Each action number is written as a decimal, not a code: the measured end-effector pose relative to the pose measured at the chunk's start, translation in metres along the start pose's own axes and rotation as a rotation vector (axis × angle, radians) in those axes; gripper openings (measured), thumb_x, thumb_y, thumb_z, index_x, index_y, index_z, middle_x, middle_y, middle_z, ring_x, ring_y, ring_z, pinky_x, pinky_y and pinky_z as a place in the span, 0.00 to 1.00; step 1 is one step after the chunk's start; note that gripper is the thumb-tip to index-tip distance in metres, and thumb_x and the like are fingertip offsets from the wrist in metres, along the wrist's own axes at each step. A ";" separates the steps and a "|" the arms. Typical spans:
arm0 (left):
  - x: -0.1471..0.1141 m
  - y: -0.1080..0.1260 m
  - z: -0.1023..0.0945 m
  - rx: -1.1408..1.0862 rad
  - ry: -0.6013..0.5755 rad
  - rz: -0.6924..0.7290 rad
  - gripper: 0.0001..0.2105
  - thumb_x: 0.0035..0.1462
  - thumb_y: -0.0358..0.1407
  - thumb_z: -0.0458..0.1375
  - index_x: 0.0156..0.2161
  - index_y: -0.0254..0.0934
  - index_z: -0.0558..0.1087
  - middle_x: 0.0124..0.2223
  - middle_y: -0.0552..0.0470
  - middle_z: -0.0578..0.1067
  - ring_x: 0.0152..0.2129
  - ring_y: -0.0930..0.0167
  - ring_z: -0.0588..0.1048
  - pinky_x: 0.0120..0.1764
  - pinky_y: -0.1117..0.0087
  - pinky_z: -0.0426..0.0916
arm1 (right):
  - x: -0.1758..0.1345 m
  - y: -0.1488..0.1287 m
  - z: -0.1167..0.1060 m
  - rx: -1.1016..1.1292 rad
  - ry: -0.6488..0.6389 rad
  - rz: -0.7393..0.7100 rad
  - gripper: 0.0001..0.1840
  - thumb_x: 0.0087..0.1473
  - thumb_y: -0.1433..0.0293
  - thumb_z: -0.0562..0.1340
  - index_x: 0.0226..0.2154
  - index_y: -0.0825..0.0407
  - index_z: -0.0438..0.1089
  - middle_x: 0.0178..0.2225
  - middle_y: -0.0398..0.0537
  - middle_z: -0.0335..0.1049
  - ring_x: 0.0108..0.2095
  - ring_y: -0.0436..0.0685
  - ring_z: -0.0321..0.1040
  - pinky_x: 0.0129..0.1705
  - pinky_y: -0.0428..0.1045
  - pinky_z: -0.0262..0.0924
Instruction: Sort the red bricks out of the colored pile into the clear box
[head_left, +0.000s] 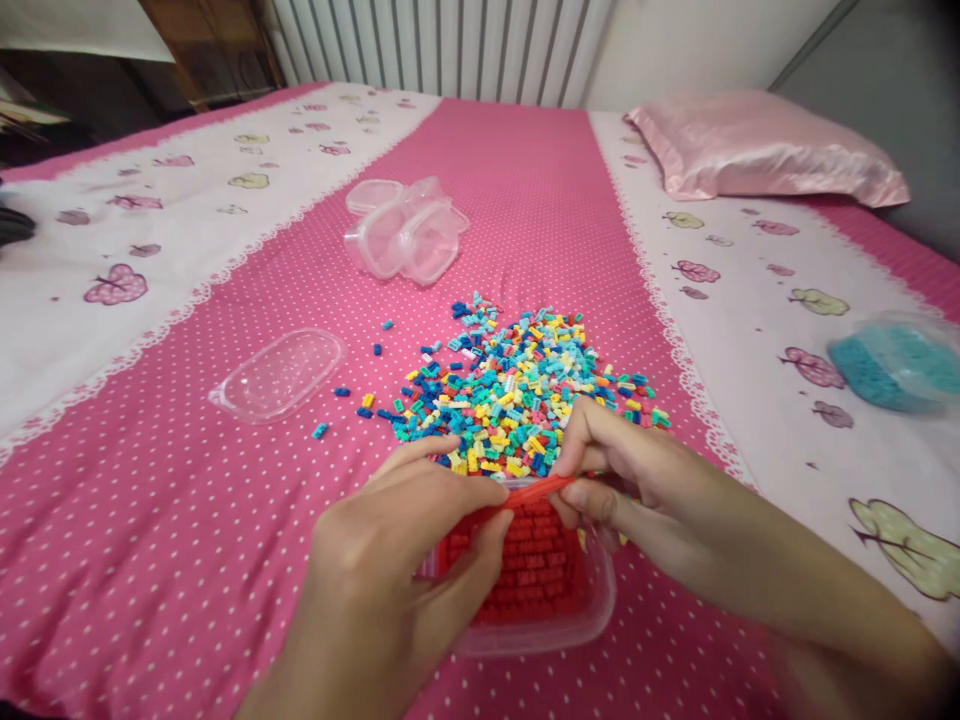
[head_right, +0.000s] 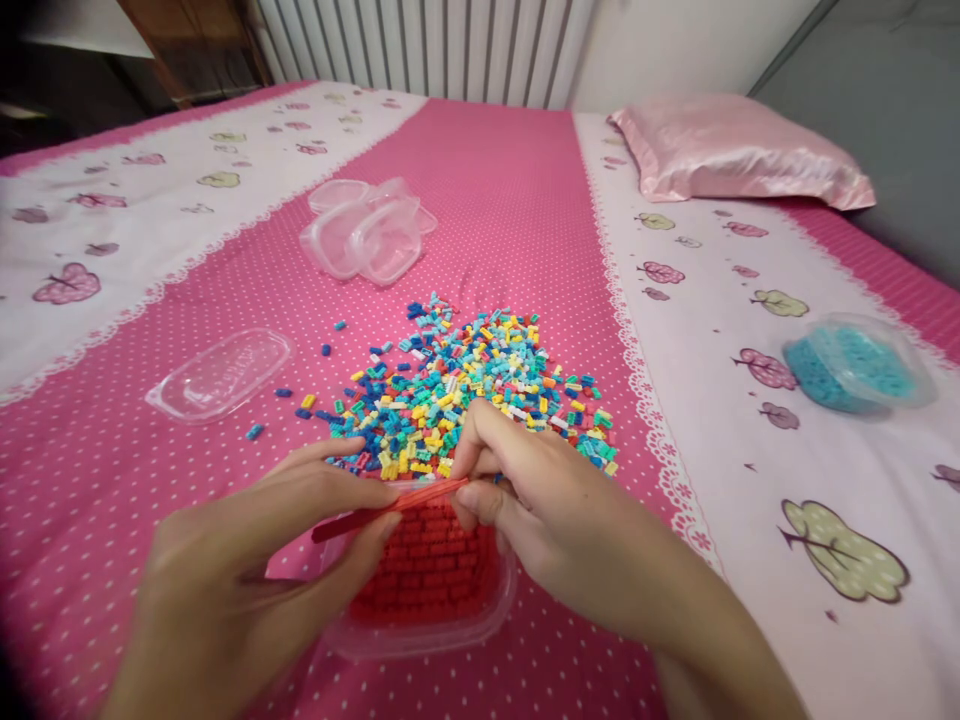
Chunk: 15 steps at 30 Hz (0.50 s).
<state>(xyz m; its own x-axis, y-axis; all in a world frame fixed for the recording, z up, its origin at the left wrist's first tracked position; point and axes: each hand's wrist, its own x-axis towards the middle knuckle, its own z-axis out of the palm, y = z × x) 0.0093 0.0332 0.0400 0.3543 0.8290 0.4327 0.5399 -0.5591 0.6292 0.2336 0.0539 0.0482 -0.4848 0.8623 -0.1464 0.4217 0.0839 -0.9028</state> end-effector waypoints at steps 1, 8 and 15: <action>0.000 0.000 0.001 -0.008 0.006 -0.005 0.07 0.60 0.27 0.60 0.41 0.40 0.76 0.34 0.59 0.81 0.28 0.77 0.78 0.55 0.68 0.72 | 0.000 0.000 0.000 0.024 0.000 -0.007 0.08 0.67 0.75 0.55 0.36 0.47 0.60 0.31 0.38 0.67 0.31 0.49 0.66 0.32 0.46 0.58; -0.003 0.000 0.005 -0.042 0.050 -0.081 0.08 0.60 0.28 0.62 0.42 0.44 0.77 0.35 0.62 0.81 0.28 0.77 0.79 0.56 0.66 0.72 | 0.000 0.000 -0.002 0.126 0.005 -0.016 0.08 0.68 0.74 0.54 0.37 0.46 0.59 0.31 0.36 0.67 0.30 0.47 0.66 0.31 0.45 0.58; 0.000 0.002 0.008 -0.068 0.102 -0.114 0.08 0.58 0.28 0.63 0.41 0.46 0.77 0.36 0.63 0.82 0.29 0.75 0.80 0.49 0.69 0.76 | 0.000 0.001 -0.001 0.131 0.015 -0.012 0.06 0.69 0.72 0.54 0.37 0.47 0.59 0.31 0.37 0.66 0.30 0.48 0.65 0.31 0.45 0.57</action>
<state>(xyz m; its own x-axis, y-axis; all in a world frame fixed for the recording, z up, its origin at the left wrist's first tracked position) 0.0159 0.0319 0.0359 0.2126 0.8836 0.4172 0.5184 -0.4639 0.7184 0.2348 0.0547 0.0473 -0.4771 0.8692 -0.1298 0.3119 0.0294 -0.9496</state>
